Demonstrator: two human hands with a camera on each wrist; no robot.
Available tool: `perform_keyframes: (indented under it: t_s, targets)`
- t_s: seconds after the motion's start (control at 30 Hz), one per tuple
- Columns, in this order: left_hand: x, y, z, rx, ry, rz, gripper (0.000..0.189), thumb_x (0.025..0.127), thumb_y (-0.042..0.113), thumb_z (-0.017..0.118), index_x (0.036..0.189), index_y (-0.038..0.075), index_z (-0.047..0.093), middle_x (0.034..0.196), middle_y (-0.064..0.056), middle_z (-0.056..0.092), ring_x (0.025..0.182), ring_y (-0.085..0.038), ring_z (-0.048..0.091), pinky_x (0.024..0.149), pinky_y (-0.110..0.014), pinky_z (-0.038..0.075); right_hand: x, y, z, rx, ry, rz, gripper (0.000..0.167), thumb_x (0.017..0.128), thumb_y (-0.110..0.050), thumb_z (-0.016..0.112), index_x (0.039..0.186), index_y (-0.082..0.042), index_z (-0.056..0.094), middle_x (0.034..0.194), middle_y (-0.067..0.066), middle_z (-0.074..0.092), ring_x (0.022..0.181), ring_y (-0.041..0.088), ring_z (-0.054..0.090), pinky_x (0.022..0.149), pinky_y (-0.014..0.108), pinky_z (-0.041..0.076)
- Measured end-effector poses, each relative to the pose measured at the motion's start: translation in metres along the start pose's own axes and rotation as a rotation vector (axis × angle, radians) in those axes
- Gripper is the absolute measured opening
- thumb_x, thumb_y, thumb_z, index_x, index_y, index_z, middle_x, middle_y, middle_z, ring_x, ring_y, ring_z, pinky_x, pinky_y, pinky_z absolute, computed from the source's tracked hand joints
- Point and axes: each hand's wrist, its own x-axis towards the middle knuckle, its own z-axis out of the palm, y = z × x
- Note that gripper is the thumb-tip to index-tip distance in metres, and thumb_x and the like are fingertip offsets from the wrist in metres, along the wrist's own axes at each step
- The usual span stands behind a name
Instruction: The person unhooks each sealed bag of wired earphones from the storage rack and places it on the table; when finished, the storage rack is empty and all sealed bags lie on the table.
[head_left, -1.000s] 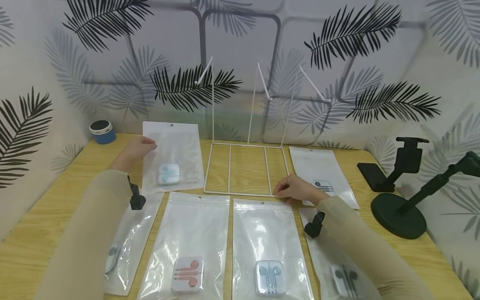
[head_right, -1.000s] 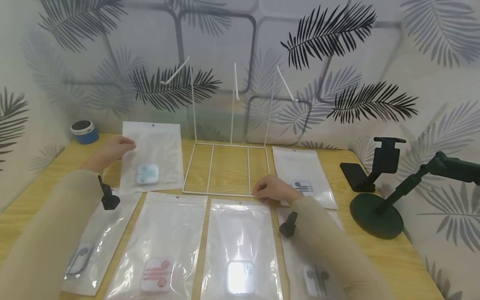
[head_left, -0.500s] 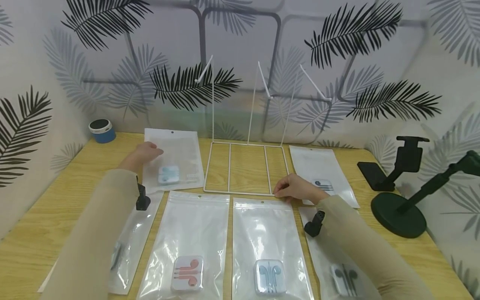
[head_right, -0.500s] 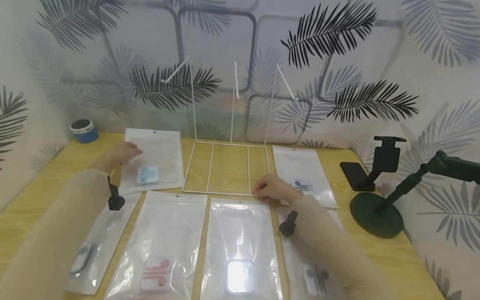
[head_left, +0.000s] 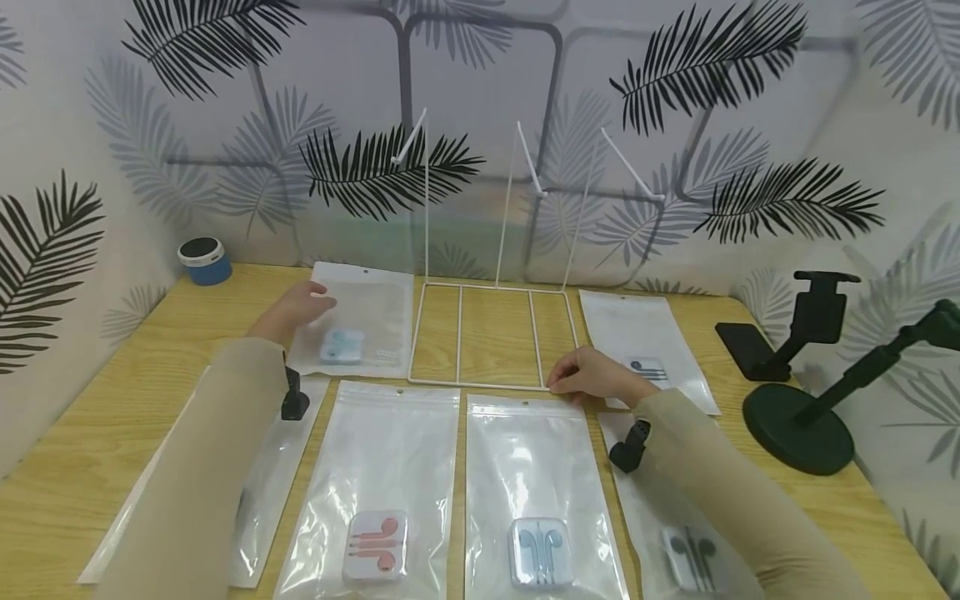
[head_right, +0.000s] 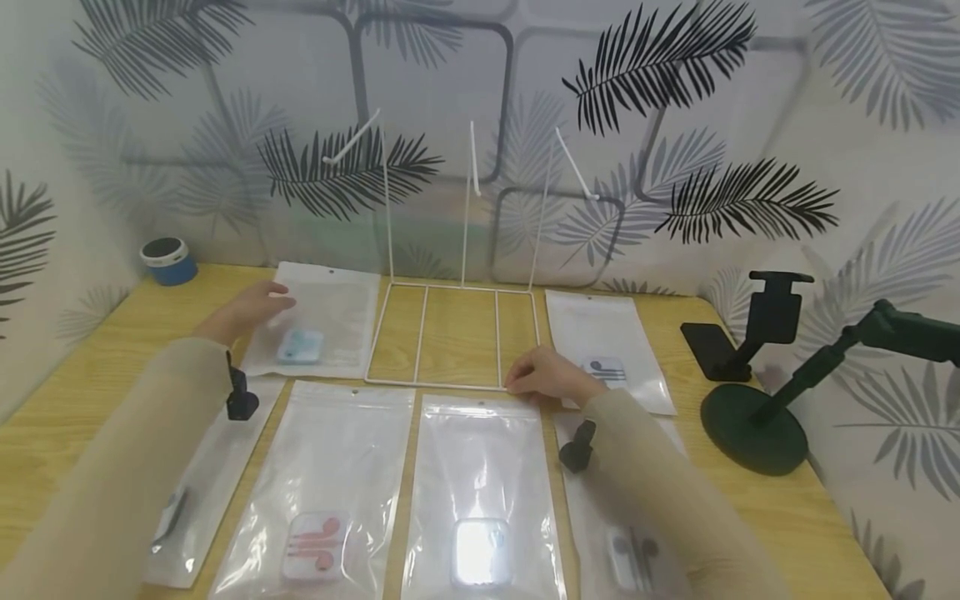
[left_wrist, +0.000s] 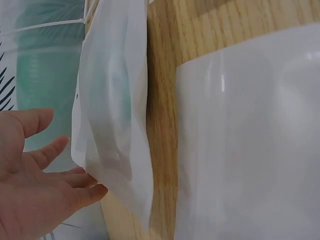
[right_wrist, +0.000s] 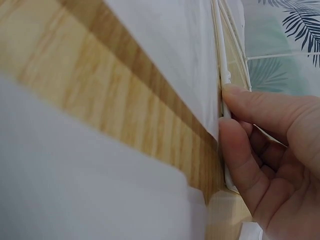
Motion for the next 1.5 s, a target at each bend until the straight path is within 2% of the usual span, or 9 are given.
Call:
perform_keyframes:
  t_s: [0.23,0.37,0.93,1.0,1.1,1.17,1.23,1.37,1.5]
  targets:
    - [0.000,-0.003,0.003,0.000,-0.017,-0.022,0.056,0.097,0.025,0.039,0.140,-0.007,0.022,0.145,-0.030,0.009,0.132,-0.045,0.012,0.106,-0.054,0.016,0.001,0.003,0.000,-0.007,-0.004,-0.012,0.009,0.086,-0.010,0.066,0.088,-0.002,0.069,0.075,0.003,0.062,0.063,0.015,0.055,0.056,0.029,0.052]
    - [-0.003,-0.005,0.000,0.031,-0.018,0.012,0.056,0.098,0.024,0.038,0.139,-0.010,0.022,0.144,-0.032,0.011,0.131,-0.045,0.013,0.105,-0.053,0.017,0.001,0.002,0.000,-0.012,-0.010,-0.012,0.010,0.086,-0.011,0.066,0.089,-0.002,0.069,0.076,0.003,0.062,0.064,0.014,0.055,0.057,0.029,0.052]
    - [-0.032,-0.039,-0.035,-0.006,-0.029,0.070,0.061,0.099,0.028,0.036,0.139,-0.014,0.017,0.140,-0.037,0.017,0.126,-0.049,0.021,0.101,-0.057,0.024,-0.001,-0.003,-0.002,-0.055,0.003,-0.007,0.009,0.086,-0.009,0.066,0.089,-0.002,0.069,0.080,0.004,0.064,0.064,0.015,0.057,0.057,0.030,0.053]
    - [-0.037,-0.038,-0.035,-0.001,-0.064,0.098,0.060,0.099,0.026,0.038,0.138,-0.014,0.019,0.139,-0.037,0.018,0.125,-0.050,0.022,0.101,-0.057,0.024,-0.002,-0.002,-0.002,-0.060,0.006,-0.004,0.008,0.086,-0.009,0.066,0.089,-0.002,0.069,0.079,0.003,0.064,0.064,0.016,0.057,0.057,0.030,0.053]
    - [-0.042,-0.035,-0.030,0.029,-0.172,0.121,0.058,0.098,0.027,0.040,0.138,-0.011,0.024,0.139,-0.035,0.021,0.126,-0.049,0.023,0.101,-0.058,0.023,-0.002,-0.001,-0.002,-0.058,0.012,0.008,0.007,0.085,-0.008,0.066,0.088,-0.003,0.069,0.078,0.004,0.063,0.064,0.016,0.057,0.057,0.030,0.054]
    - [-0.044,-0.033,-0.026,0.047,-0.241,0.111,0.056,0.098,0.030,0.041,0.138,-0.007,0.029,0.140,-0.032,0.024,0.127,-0.047,0.025,0.102,-0.057,0.023,-0.001,-0.001,-0.003,-0.063,0.011,0.006,0.007,0.086,-0.008,0.065,0.089,-0.003,0.069,0.078,0.004,0.063,0.064,0.016,0.057,0.057,0.030,0.054]
    - [-0.044,-0.030,-0.023,0.060,-0.276,0.095,0.054,0.098,0.030,0.042,0.136,-0.007,0.034,0.139,-0.031,0.029,0.125,-0.045,0.029,0.102,-0.054,0.026,-0.001,-0.001,-0.003,-0.060,0.015,0.012,0.008,0.086,-0.009,0.066,0.088,-0.002,0.069,0.078,0.004,0.063,0.064,0.016,0.057,0.057,0.030,0.053]
    - [-0.043,-0.028,-0.020,0.058,-0.257,0.055,0.054,0.098,0.028,0.042,0.133,-0.013,0.036,0.135,-0.032,0.034,0.121,-0.043,0.036,0.100,-0.049,0.032,0.000,-0.001,-0.003,-0.055,0.011,0.005,0.009,0.086,-0.009,0.066,0.089,-0.002,0.069,0.080,0.004,0.063,0.065,0.015,0.056,0.057,0.030,0.054]
    - [-0.040,-0.029,-0.019,0.049,-0.232,0.024,0.054,0.099,0.025,0.041,0.133,-0.016,0.033,0.133,-0.033,0.035,0.122,-0.043,0.036,0.101,-0.047,0.033,0.000,-0.001,-0.002,-0.056,0.007,-0.003,0.008,0.086,-0.009,0.065,0.089,-0.002,0.069,0.080,0.004,0.064,0.065,0.015,0.056,0.057,0.030,0.054]
